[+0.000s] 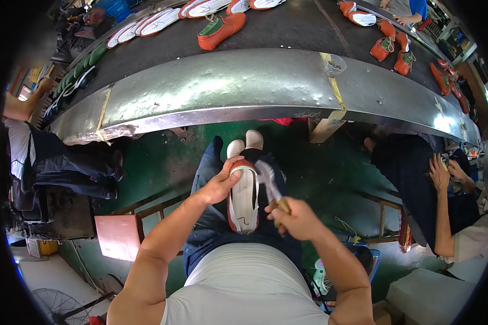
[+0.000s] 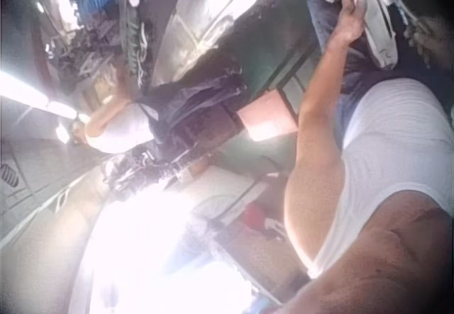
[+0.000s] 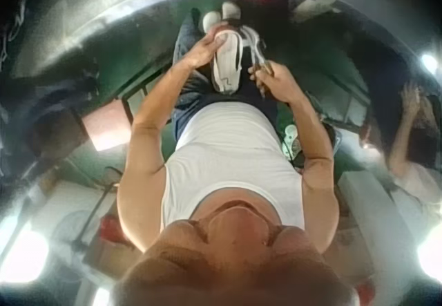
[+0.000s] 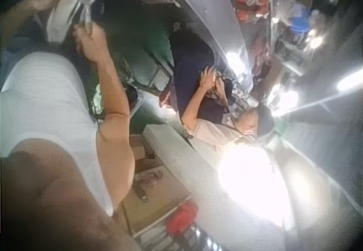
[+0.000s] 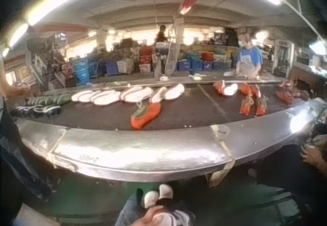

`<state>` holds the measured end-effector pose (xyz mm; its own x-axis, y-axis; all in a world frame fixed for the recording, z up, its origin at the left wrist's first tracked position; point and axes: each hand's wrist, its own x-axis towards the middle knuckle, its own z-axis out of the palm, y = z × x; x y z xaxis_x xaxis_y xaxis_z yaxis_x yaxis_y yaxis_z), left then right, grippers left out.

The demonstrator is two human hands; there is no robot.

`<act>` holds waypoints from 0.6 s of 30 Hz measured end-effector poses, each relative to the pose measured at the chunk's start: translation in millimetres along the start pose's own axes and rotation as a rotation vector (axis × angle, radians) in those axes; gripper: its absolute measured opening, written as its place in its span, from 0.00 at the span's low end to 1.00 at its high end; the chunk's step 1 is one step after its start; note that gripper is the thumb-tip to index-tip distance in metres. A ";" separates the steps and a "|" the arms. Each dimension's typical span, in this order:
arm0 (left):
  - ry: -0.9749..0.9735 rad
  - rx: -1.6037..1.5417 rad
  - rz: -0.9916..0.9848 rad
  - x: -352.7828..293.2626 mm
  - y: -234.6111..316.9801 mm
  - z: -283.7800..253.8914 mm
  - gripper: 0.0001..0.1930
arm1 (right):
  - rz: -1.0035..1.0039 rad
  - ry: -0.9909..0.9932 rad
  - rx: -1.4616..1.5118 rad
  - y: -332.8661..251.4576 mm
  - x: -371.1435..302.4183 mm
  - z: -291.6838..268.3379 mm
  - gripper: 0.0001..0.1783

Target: Using pliers to pull and adjust material on shoe lasts at a factory assembly line.

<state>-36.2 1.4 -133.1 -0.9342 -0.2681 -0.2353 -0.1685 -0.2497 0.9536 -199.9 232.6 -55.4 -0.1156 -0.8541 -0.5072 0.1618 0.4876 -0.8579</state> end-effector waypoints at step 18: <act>0.062 -0.107 0.009 -9.8 8.8 -5.6 0.27 | -0.298 0.355 -0.724 39.1 26.9 33.7 0.12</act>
<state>-26.7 -3.3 -123.5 -0.9139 -0.3266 -0.2411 -0.1226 -0.3442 0.9309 -163.6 222.5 -99.8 -0.3733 -0.9164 -0.1445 -0.5754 0.3509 -0.7388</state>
